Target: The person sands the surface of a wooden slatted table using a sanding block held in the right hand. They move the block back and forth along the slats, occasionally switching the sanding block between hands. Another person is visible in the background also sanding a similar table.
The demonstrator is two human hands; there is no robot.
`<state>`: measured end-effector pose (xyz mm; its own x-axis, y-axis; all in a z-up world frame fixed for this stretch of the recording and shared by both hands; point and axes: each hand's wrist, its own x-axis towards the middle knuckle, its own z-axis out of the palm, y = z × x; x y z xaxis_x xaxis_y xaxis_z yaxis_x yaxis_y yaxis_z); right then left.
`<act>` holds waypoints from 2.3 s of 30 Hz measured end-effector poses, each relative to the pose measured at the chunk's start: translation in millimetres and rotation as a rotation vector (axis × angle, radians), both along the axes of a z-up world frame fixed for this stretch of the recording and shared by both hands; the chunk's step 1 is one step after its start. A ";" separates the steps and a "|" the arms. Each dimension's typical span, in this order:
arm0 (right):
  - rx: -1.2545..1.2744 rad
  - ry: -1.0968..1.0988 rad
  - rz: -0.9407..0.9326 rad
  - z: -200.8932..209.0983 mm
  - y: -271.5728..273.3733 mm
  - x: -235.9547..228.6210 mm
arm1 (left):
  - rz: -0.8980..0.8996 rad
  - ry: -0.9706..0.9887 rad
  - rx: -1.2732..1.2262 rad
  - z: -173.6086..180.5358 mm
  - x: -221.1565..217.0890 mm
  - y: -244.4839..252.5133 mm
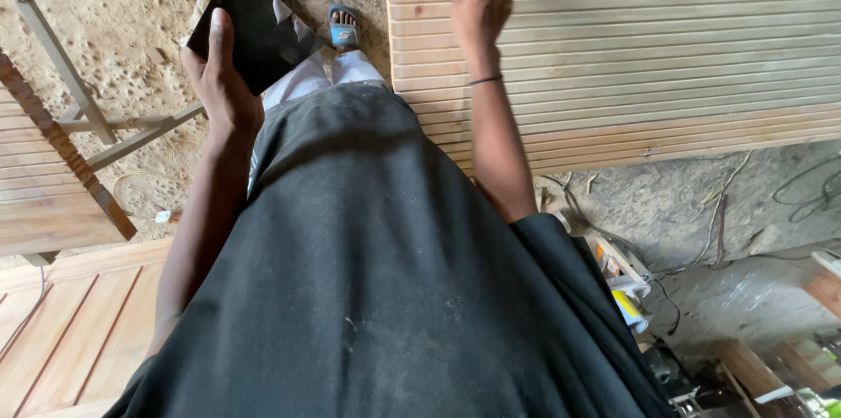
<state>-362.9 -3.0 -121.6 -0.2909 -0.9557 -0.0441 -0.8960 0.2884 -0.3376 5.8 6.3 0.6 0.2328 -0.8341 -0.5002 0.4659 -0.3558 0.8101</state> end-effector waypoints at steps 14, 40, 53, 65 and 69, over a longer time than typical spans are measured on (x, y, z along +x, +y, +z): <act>-0.097 0.006 0.199 22.7 12.8 -41.5 | -0.026 0.018 -0.025 -2.8 -5.9 -7.3; 0.072 -0.036 0.386 16.7 4.6 -63.7 | -0.077 -0.027 0.026 -1.0 -10.3 -15.5; -0.004 -0.032 0.475 19.5 5.6 -89.1 | -0.176 -0.094 -0.029 -3.0 -8.8 -8.5; -0.004 0.041 -0.066 -16.8 2.1 12.4 | -0.040 -0.072 0.094 -13.2 -0.6 -5.6; 0.029 -0.022 0.032 -7.3 0.2 8.9 | -0.109 -0.158 0.142 -5.4 -10.6 -10.7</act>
